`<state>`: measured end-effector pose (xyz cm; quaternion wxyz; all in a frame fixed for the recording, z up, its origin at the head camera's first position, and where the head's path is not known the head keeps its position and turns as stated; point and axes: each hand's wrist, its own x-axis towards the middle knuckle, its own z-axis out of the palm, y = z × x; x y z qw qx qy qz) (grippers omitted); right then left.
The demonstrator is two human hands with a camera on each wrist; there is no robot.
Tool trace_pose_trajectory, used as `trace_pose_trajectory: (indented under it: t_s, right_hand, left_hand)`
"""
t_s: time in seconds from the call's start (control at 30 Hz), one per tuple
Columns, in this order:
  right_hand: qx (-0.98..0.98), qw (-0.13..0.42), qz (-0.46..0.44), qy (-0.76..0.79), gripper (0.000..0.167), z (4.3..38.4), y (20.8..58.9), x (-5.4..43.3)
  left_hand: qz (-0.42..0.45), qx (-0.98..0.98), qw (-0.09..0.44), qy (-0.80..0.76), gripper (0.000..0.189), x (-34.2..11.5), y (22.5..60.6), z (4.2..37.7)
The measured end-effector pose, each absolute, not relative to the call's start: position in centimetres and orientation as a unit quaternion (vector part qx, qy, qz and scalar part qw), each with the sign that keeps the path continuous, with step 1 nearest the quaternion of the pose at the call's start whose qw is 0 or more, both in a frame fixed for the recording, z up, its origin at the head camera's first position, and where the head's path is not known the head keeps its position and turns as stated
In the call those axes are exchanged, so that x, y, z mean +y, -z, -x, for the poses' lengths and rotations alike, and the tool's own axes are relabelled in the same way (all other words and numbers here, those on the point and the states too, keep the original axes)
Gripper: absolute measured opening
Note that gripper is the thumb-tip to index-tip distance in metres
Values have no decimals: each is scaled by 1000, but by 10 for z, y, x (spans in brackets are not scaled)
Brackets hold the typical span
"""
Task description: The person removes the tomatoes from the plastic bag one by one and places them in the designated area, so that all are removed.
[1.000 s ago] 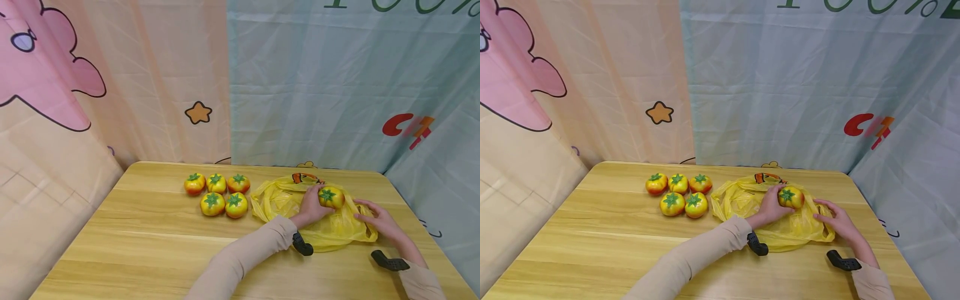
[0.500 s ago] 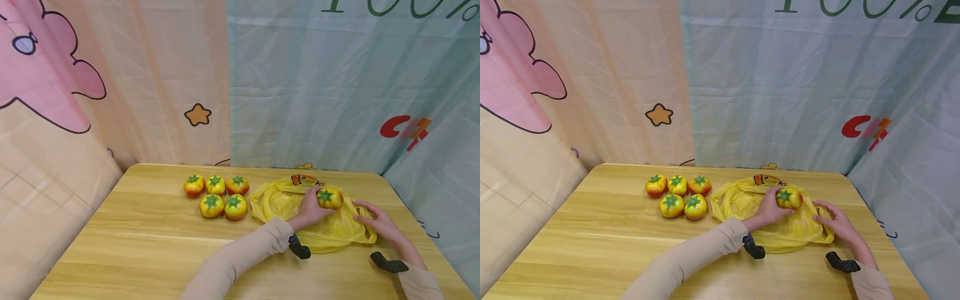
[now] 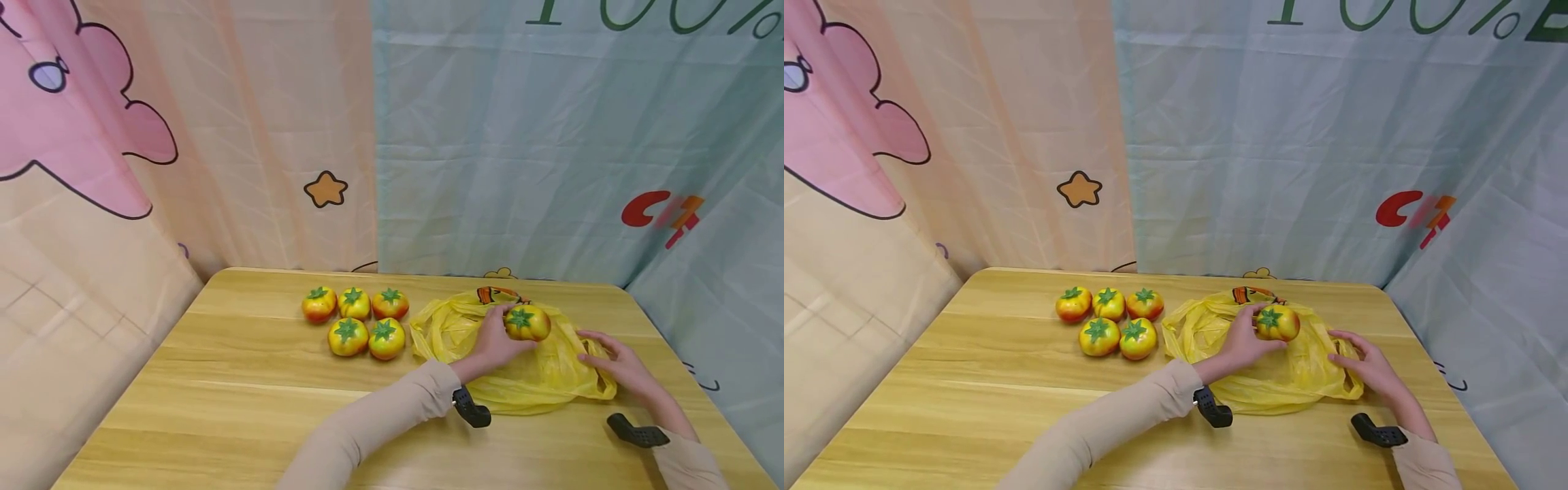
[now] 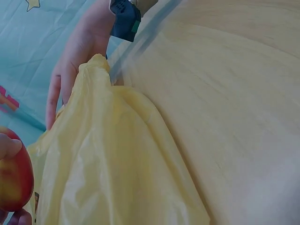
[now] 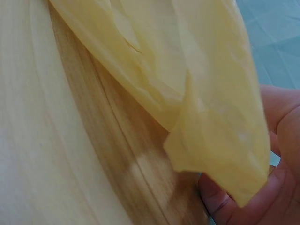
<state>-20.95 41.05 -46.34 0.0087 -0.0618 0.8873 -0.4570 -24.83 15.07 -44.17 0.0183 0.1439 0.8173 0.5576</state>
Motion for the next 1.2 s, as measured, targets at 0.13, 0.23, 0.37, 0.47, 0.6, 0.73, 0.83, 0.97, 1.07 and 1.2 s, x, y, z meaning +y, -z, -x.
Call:
trace_pose_trajectory:
  t_s: [0.13,0.23,0.37,0.47,0.6,0.73,0.83,0.97,1.07,1.2]
  right_hand:
    - [886,6,65,460,50,209,464,411]
    - [886,7,64,459,51,209,464,410]
    - [887,8,60,458,52,209,465,409]
    - [887,8,59,458,52,209,464,409]
    - [889,1,61,453,51,209,463,409]
    - [892,-8,64,448,51,209,463,408]
    - [891,-9,65,449,51,208,463,409]
    - [891,-9,65,450,51,208,462,408]
    - [892,-12,66,448,52,208,462,407]
    - [891,-13,65,448,51,208,464,407]
  left_hand:
    - [-150,815,10,-559,74,143,440,246]
    - [-155,811,11,-564,73,137,438,245]
    - [-159,808,18,-567,73,125,435,242]
    - [-163,809,17,-564,73,116,432,241]
    - [-171,811,14,-560,73,105,430,237]
    - [-181,807,12,-562,74,92,427,232]
    - [-187,803,10,-566,74,82,425,228]
    - [-193,801,5,-566,75,68,423,223]
    - [-194,797,2,-572,73,57,423,218]
    - [-192,793,-2,-579,72,44,426,212]
